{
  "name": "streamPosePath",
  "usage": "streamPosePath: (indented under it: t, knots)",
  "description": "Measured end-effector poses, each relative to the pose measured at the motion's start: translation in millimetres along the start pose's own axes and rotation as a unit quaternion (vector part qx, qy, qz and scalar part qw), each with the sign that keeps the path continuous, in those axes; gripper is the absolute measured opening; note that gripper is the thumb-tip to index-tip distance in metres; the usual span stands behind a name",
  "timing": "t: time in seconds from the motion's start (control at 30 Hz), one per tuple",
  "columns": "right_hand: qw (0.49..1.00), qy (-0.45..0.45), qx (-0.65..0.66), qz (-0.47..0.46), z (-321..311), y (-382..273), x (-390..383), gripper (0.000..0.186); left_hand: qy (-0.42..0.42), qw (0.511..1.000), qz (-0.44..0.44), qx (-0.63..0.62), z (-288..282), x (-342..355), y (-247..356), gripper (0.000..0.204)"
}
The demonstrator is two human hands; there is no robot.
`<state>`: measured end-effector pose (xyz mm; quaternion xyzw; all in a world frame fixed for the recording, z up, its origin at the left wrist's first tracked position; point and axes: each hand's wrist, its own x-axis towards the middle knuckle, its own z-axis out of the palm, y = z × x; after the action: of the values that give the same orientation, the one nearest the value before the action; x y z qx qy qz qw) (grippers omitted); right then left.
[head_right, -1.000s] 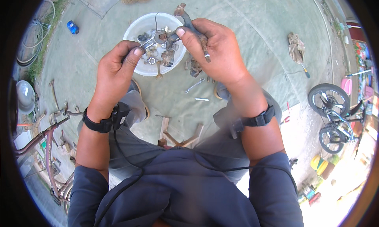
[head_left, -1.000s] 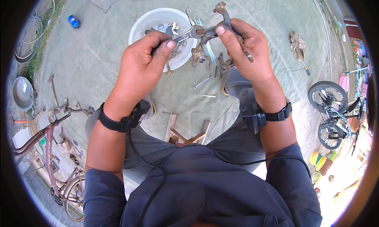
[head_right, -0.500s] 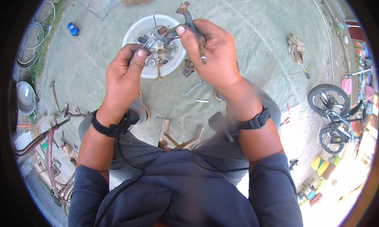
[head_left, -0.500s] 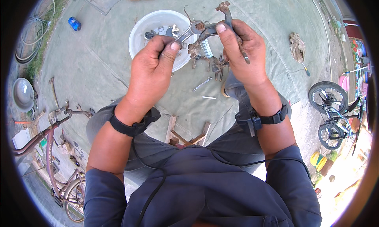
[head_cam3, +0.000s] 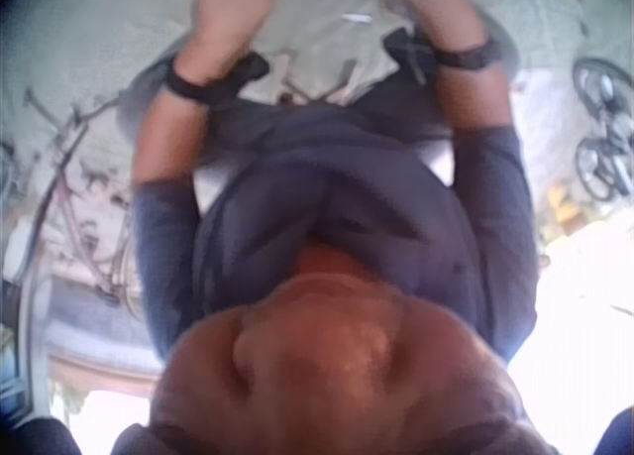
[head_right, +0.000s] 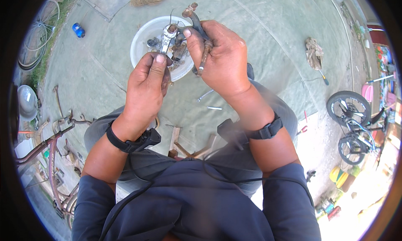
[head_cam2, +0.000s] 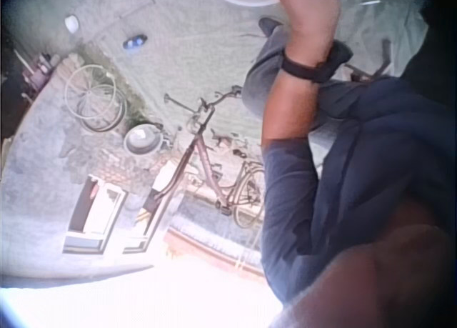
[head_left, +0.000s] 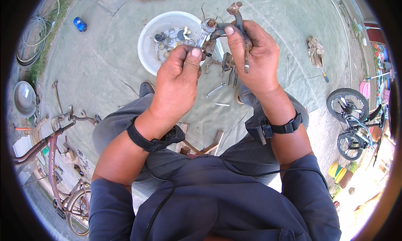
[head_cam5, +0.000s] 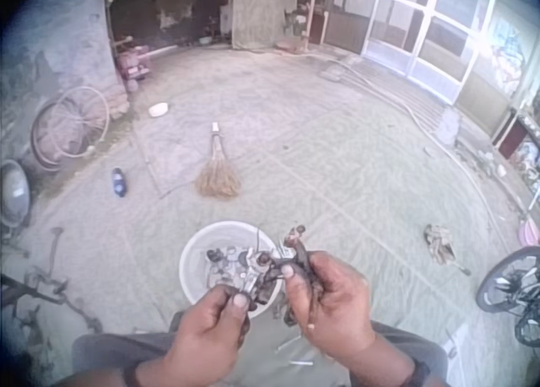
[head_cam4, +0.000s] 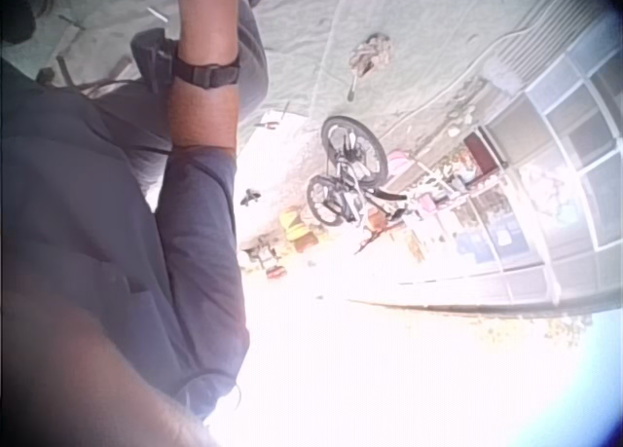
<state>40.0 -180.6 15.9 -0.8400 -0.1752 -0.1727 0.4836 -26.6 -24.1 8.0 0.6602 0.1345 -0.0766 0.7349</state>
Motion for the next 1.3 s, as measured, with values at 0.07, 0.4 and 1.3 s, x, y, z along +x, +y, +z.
streamPosePath:
  t: [0.07, 0.4, 1.3]
  knots:
    - [1.0, 0.003, -0.009, -0.007, 0.9, -0.4, -0.4, 0.016, -0.001, 1.0, -0.022, -0.018, 2.2, -2.0, 3.4, 0.026]
    - [0.999, -0.004, -0.026, -0.033, 6.8, -2.1, 0.5, 0.014, -0.014, 0.985, -0.099, -0.14, 14.8, -11.4, 11.1, 0.028]
    - [0.934, -0.142, 0.194, 0.265, -12.9, 11.4, 4.1, 0.035, 0.005, 0.982, 0.089, 0.165, -39.9, 13.3, 18.9, 0.026]
